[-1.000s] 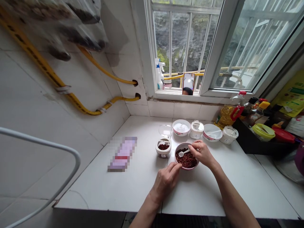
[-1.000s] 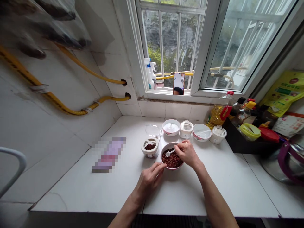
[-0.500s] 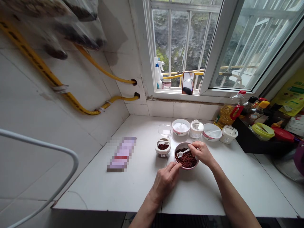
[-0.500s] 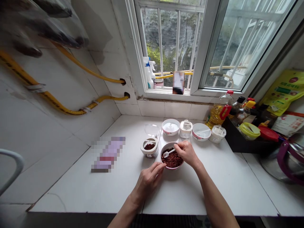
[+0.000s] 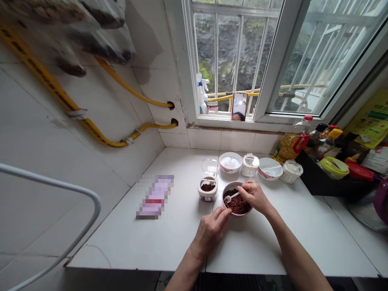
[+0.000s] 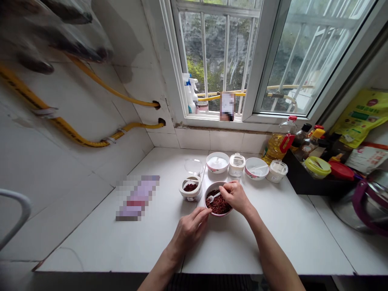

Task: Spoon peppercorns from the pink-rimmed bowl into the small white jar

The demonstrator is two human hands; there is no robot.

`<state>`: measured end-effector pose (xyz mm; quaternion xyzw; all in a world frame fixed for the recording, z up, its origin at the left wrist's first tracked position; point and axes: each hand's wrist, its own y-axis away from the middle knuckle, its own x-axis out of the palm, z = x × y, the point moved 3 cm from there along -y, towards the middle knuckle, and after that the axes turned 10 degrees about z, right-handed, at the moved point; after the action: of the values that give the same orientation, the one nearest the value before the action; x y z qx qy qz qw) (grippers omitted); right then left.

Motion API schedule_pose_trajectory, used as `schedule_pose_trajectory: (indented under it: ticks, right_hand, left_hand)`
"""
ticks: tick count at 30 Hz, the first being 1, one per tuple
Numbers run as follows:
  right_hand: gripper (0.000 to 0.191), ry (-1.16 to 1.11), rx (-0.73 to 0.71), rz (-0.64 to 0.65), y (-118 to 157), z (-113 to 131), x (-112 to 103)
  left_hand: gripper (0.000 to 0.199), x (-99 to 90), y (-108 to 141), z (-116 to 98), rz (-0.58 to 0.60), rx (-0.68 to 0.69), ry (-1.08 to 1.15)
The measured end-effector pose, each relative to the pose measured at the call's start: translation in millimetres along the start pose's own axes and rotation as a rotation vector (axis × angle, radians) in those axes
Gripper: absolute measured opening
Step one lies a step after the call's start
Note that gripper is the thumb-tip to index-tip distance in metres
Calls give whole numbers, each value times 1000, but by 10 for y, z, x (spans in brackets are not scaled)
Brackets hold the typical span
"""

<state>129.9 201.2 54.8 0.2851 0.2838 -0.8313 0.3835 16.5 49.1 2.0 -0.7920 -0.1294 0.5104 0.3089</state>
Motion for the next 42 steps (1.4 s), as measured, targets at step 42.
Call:
schedule_pose_trajectory:
  ticks: [42]
  right_hand:
    - [56,-461,159,-199,-45,-72,-54]
  left_hand:
    - [25,-5,-18,-13,4,8,29]
